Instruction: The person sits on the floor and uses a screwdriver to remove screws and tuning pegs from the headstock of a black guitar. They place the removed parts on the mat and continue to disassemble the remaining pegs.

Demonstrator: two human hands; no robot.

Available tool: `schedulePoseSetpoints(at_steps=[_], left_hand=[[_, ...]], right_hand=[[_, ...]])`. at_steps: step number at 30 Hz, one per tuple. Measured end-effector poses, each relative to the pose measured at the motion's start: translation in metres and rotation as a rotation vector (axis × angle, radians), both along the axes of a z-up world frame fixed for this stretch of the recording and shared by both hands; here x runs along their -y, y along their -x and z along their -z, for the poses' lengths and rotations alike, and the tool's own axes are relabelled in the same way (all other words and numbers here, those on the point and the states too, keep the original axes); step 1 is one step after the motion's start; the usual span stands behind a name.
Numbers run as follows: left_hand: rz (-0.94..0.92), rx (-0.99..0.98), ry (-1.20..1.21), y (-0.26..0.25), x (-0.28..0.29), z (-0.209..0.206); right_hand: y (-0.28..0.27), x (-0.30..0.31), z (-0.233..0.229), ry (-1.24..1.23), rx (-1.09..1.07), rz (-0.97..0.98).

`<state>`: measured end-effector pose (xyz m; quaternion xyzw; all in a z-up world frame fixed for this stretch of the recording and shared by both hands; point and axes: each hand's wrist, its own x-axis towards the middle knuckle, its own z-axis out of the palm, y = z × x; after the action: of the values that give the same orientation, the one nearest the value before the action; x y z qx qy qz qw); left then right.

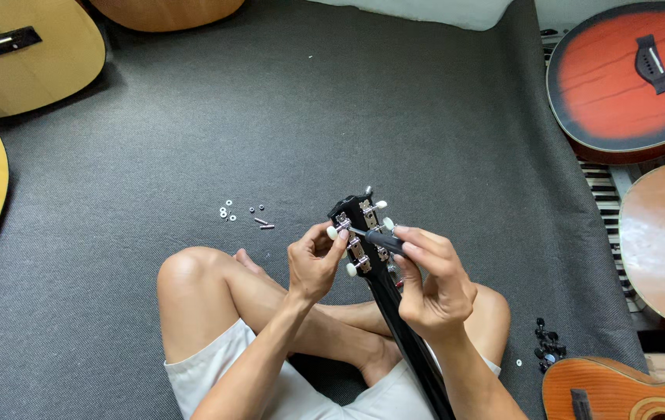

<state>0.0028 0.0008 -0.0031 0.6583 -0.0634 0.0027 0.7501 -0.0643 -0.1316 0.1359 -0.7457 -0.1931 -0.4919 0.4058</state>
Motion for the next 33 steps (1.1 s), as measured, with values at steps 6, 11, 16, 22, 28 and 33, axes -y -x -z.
schedulePoseSetpoints(at_steps=[6,11,16,22,28,33], left_hand=[[0.009,-0.011,0.004,0.001,0.001,-0.004],[0.009,-0.01,0.027,0.001,0.0,-0.003],[0.007,-0.008,0.036,0.002,0.001,-0.003],[0.01,-0.003,0.017,0.001,-0.001,0.007],[0.127,-0.114,0.322,0.0,-0.001,0.024],[0.176,-0.385,0.629,-0.011,0.008,0.054]], right_hand=[[-0.003,0.01,0.015,0.045,0.045,0.019],[-0.002,0.004,0.004,0.077,0.032,0.015],[-0.004,0.005,-0.002,0.106,0.013,-0.057],[-0.003,0.008,0.002,0.1,0.0,-0.061],[-0.003,0.009,-0.001,0.097,-0.012,-0.031],[-0.004,0.009,0.003,0.091,-0.018,-0.012]])
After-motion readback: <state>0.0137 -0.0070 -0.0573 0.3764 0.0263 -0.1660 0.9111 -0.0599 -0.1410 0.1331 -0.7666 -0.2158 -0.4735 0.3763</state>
